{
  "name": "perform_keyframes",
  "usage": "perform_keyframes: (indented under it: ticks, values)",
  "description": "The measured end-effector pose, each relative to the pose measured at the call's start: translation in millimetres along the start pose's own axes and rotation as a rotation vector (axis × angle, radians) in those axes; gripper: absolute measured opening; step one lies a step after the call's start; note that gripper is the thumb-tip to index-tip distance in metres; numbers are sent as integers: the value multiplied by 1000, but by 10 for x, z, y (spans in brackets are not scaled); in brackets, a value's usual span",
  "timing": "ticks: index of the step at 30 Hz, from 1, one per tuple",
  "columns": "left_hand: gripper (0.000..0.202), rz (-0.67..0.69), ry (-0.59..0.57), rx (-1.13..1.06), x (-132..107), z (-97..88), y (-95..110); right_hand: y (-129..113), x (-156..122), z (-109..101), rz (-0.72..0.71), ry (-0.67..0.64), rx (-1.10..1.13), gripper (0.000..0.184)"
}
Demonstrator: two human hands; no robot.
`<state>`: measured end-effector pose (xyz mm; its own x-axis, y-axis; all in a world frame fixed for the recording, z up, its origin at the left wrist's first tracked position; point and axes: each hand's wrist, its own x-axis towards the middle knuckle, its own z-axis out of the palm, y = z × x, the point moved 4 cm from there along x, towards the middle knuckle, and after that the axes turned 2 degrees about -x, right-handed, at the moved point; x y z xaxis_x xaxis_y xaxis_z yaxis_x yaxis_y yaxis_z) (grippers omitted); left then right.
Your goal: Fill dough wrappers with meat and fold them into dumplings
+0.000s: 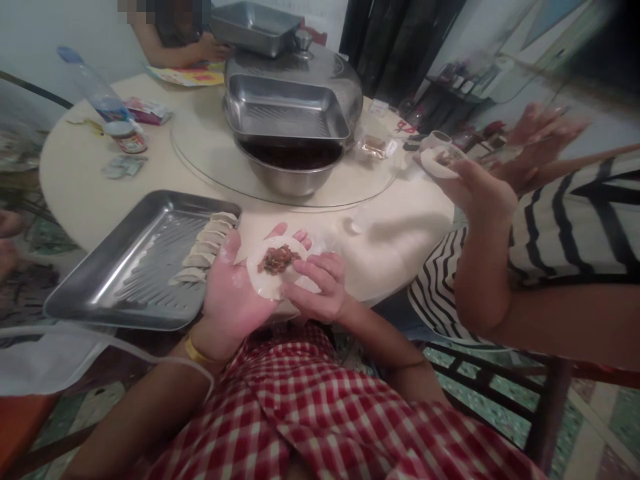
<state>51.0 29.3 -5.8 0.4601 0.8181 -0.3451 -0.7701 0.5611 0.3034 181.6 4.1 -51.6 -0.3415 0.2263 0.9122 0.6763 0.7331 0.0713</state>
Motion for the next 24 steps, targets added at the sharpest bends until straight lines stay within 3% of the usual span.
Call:
perform_keyframes:
  ticks: [5,9,15,24]
  values:
    - [70,51,-8,31,-3,37,42,25,109,-46,-24,30,-75,26]
    - [67,18,-49,47,-12,63,34,44,146,-68,-77,-2,-134,26]
    - [72,-59,-114,48,-29,71,-5,54,211,-200,-186,60,-163,13]
    - [72,-84,-92,73,-20,60,-64,-22,208,-236,-197,143,-113,5]
